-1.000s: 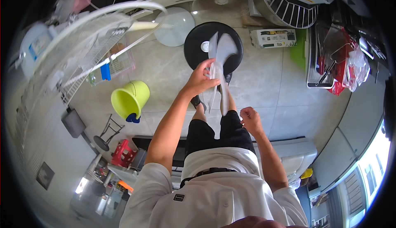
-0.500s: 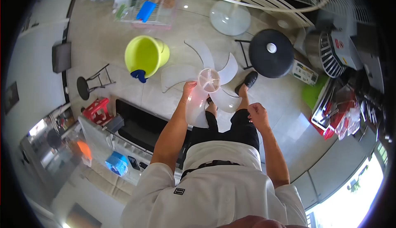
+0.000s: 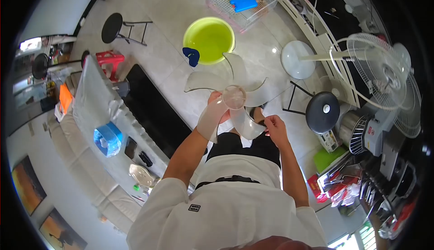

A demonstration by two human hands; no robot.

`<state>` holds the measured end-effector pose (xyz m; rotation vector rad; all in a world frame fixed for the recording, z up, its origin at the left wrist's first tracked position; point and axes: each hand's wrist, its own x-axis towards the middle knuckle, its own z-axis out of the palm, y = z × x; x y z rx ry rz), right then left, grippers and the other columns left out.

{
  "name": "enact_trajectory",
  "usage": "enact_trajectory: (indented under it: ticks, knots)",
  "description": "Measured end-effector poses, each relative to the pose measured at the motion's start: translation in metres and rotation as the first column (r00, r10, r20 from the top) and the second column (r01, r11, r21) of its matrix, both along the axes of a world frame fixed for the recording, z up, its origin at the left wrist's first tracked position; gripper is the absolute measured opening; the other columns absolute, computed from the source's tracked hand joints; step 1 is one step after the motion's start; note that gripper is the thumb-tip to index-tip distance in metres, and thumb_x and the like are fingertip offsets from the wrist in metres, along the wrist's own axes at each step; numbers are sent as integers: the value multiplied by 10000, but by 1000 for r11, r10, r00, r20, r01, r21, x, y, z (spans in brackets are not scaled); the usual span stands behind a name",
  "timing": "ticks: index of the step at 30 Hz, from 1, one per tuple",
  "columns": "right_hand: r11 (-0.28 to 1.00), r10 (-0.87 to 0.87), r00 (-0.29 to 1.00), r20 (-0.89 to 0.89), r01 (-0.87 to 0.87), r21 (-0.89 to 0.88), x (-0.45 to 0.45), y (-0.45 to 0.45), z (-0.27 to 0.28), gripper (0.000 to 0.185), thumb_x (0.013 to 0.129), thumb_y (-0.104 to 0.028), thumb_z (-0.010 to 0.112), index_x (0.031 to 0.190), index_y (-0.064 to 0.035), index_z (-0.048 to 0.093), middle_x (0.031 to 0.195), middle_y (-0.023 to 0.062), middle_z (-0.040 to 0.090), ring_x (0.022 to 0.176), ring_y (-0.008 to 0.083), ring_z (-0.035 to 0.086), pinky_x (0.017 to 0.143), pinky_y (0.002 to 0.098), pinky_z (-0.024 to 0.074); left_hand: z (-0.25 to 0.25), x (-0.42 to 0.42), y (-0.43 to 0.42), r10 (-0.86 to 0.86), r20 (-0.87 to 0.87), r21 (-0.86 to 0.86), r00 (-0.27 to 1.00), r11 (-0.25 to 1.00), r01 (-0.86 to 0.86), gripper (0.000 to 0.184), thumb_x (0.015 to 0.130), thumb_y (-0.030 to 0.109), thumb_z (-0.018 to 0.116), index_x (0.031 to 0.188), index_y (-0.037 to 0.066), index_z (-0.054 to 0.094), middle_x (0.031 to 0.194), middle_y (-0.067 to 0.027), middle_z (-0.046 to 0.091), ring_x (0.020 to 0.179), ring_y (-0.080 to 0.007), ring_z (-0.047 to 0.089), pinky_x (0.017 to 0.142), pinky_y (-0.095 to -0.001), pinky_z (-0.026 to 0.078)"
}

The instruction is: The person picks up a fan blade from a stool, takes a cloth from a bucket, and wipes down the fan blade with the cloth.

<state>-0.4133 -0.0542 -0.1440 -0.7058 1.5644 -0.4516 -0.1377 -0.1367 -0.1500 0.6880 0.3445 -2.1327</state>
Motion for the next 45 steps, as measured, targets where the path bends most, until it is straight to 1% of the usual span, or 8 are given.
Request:
enact_trajectory:
  ticks: [12,24,28,35,37,41,43,45]
  knots:
    - [993,90,994,67,-94,68,64,-169,-99,269,961,-243,596,1040,11,644,816,95,649,623,148,635,516,300,510,-39,93,-24,288,-20,-58,958,956,-288,506,973,246,504,1408,-10,535,1351,-173,614,1236,-300,595,1013,-451,489]
    - [933,306,942,140,-326,150,248,-321,-301,264,905,-259,634,986,-15,694,825,113,686,638,203,659,566,343,531,-109,196,-27,524,420,-134,741,843,-520,607,987,378,521,1443,-23,515,1446,-174,563,1383,-381,488,1102,-494,446]
    - [779,546,793,-271,-599,-183,340,-331,-359,517,850,-352,672,1236,-8,682,1126,255,714,1066,417,680,935,472,528,-139,233,-16,455,589,-135,667,870,-474,526,991,371,547,1366,5,597,1400,-156,596,1277,-372,584,1004,-518,522]
    - [800,541,726,-425,-600,-6,406,-335,-380,481,854,-310,728,1165,55,686,1065,211,734,1037,325,696,901,383,539,-148,269,-5,391,697,-100,602,883,-458,439,984,329,587,1317,48,639,1351,-133,629,1191,-347,631,946,-509,554]
    - [836,542,840,3,-540,94,392,-343,-374,413,892,-268,716,1147,55,690,1081,170,740,1027,234,691,883,341,541,-153,275,-7,479,580,-47,658,827,-560,434,983,319,589,1325,56,635,1370,-128,620,1213,-340,621,928,-501,558]
    - [880,466,874,135,-474,25,357,-337,-323,333,877,-274,723,1021,26,714,942,135,721,920,178,664,790,300,506,-160,285,-8,469,645,-137,604,848,-512,473,989,351,568,1362,64,612,1403,-143,596,1241,-338,605,931,-487,551]
    - [986,-37,906,422,-36,164,344,-340,-283,338,881,-195,715,1120,42,691,1003,104,723,960,195,674,835,313,529,-163,288,-8,412,649,-55,640,864,-501,505,992,385,549,1383,71,599,1417,-174,583,1262,-338,593,930,-483,546]
    - [980,-139,894,427,61,192,330,-348,-253,376,882,-160,703,1188,52,656,1054,109,714,978,212,678,880,327,532,-158,288,-20,408,629,-34,662,865,-501,516,993,396,544,1389,69,595,1422,-189,577,1261,-339,593,928,-484,544]
